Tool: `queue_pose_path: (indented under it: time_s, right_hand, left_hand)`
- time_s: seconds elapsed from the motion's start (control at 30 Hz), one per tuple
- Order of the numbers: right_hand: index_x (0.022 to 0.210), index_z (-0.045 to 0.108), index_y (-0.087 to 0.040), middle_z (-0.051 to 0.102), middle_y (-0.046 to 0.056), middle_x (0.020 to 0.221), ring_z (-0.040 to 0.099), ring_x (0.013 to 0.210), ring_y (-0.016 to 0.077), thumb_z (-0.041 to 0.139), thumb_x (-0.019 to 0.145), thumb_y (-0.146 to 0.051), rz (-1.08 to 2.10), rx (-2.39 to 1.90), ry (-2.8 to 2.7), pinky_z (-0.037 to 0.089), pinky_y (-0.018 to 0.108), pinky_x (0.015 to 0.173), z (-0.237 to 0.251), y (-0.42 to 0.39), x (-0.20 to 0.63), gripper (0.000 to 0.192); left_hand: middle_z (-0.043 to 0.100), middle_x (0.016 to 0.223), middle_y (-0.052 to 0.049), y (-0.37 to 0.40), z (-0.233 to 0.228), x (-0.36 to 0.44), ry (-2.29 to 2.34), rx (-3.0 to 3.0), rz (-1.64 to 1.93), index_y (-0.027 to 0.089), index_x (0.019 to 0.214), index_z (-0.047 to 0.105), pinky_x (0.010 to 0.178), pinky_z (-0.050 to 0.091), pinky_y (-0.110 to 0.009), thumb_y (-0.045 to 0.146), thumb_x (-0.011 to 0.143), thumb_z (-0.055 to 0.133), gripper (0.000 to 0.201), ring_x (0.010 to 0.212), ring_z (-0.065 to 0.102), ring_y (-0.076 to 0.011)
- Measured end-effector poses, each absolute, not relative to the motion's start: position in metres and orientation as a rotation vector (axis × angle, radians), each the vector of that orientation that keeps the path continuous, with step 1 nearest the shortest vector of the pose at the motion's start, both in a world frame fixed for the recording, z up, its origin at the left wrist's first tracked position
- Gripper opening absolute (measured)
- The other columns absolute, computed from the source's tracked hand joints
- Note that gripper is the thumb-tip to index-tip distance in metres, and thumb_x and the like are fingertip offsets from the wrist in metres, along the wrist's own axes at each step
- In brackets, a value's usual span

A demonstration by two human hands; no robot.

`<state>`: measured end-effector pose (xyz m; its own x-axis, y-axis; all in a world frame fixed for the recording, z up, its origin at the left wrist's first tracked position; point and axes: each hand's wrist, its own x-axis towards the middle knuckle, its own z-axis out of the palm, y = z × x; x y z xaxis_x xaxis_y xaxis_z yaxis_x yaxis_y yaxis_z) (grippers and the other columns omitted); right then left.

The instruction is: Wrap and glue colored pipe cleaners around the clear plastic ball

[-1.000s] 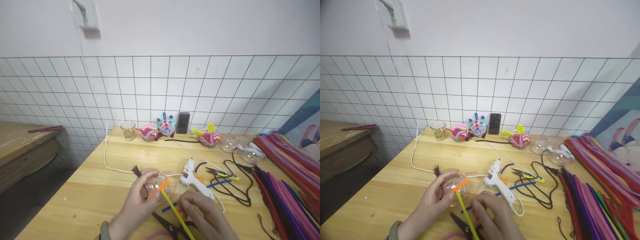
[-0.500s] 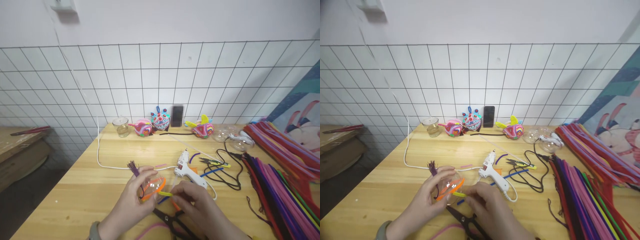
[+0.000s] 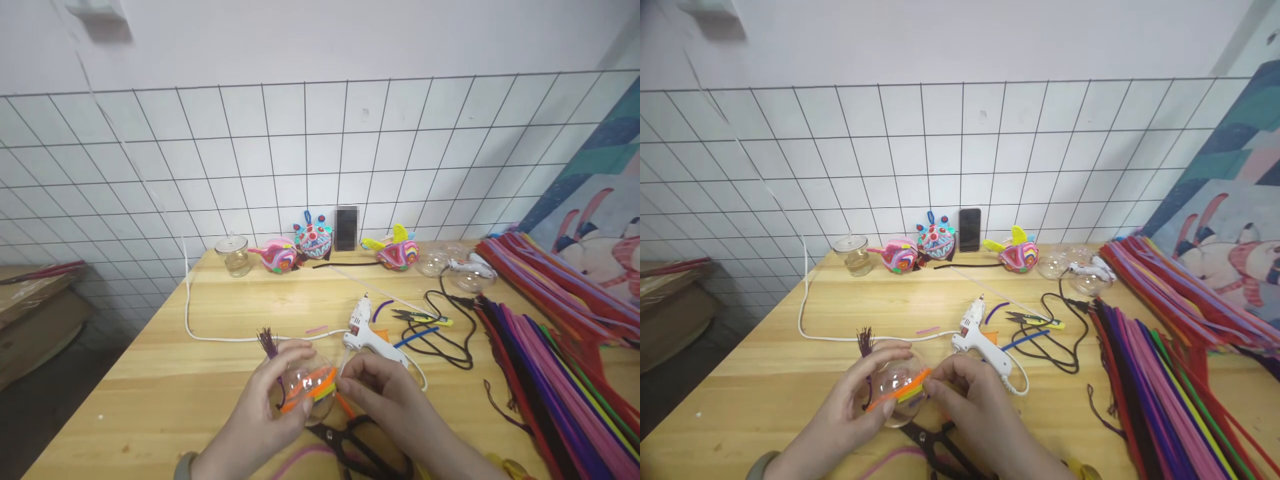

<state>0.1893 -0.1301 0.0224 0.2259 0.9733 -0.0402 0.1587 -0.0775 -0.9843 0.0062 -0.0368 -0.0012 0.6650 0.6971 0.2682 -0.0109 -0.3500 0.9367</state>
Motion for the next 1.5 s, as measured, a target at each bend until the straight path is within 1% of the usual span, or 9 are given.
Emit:
queue_pose_path:
  time_s: [0.17,0.37,0.57,0.8,1.03,1.2,1.33,1.5]
  right_hand:
    - [0.066,0.059,-0.018,0.052,-0.002,0.062,0.047,0.059,0.0133,0.065,0.077,-0.048,0.982,-1.488,-1.143,0.038,0.024,0.054,0.0222,-0.1303,0.1886,0.032]
    - [0.068,0.058,-0.017,0.049,-0.003,0.063,0.043,0.060,0.0124,0.062,0.080,-0.044,0.992,-1.483,-1.149,0.035,0.024,0.055,0.0196,-0.1316,0.1884,0.030]
    - [0.068,0.056,-0.018,0.047,-0.004,0.061,0.041,0.059,0.0121,0.062,0.082,-0.044,1.008,-1.451,-1.136,0.032,0.024,0.054,0.0168,-0.1315,0.1894,0.029]
    - [0.068,0.054,-0.018,0.044,-0.004,0.061,0.037,0.059,0.0124,0.063,0.078,-0.052,1.090,-1.440,-1.095,0.028,0.025,0.054,0.0198,-0.1313,0.1886,0.037]
    - [0.067,0.053,-0.017,0.045,-0.003,0.062,0.036,0.059,0.0124,0.066,0.072,-0.060,1.128,-1.411,-1.060,0.027,0.026,0.055,0.0239,-0.1293,0.1888,0.045]
    - [0.066,0.054,-0.016,0.045,-0.003,0.061,0.035,0.058,0.0122,0.067,0.069,-0.065,1.143,-1.406,-1.035,0.026,0.026,0.054,0.0238,-0.1294,0.1873,0.051]
    - [0.066,0.054,-0.016,0.045,-0.003,0.061,0.036,0.058,0.0122,0.068,0.070,-0.062,1.134,-1.393,-1.030,0.027,0.026,0.054,0.0234,-0.1305,0.1875,0.048]
    - [0.066,0.055,-0.017,0.047,-0.002,0.063,0.039,0.060,0.0133,0.068,0.073,-0.052,1.137,-1.398,-1.054,0.029,0.027,0.056,0.0235,-0.1318,0.1889,0.038]
  left_hand:
    - [0.058,0.129,-0.014,-0.0366,-0.0051,0.0048,0.543,1.746,0.761,0.025,0.119,0.063,0.109,0.035,-0.053,0.027,0.079,0.065,0.039,0.127,0.048,-0.0345]
    - [0.057,0.129,-0.013,-0.0371,-0.0019,0.0056,0.532,1.691,0.705,0.026,0.118,0.061,0.109,0.035,-0.050,0.038,0.081,0.066,0.039,0.128,0.046,-0.0337]
    - [0.058,0.127,-0.013,-0.0379,0.0016,0.0079,0.512,1.551,0.668,0.025,0.115,0.063,0.106,0.040,-0.045,0.049,0.078,0.068,0.044,0.124,0.051,-0.0332]
    - [0.061,0.125,-0.012,-0.0371,-0.0025,0.0077,0.473,1.447,0.679,0.025,0.116,0.064,0.099,0.047,-0.038,0.045,0.076,0.072,0.046,0.119,0.056,-0.0305]
    - [0.062,0.124,-0.010,-0.0379,0.0000,0.0087,0.454,1.457,0.700,0.026,0.115,0.065,0.100,0.046,-0.036,0.047,0.076,0.071,0.044,0.119,0.056,-0.0293]
    - [0.060,0.125,-0.011,-0.0386,0.0009,0.0081,0.441,1.487,0.711,0.025,0.115,0.065,0.103,0.043,-0.038,0.046,0.077,0.070,0.043,0.122,0.053,-0.0311]
    - [0.059,0.127,-0.011,-0.0383,0.0009,0.0075,0.441,1.502,0.711,0.025,0.116,0.064,0.103,0.042,-0.038,0.045,0.078,0.069,0.043,0.124,0.051,-0.0310]
    - [0.057,0.128,-0.010,-0.0377,0.0017,0.0074,0.419,1.534,0.697,0.027,0.117,0.063,0.105,0.040,-0.036,0.045,0.079,0.068,0.042,0.126,0.049,-0.0294]
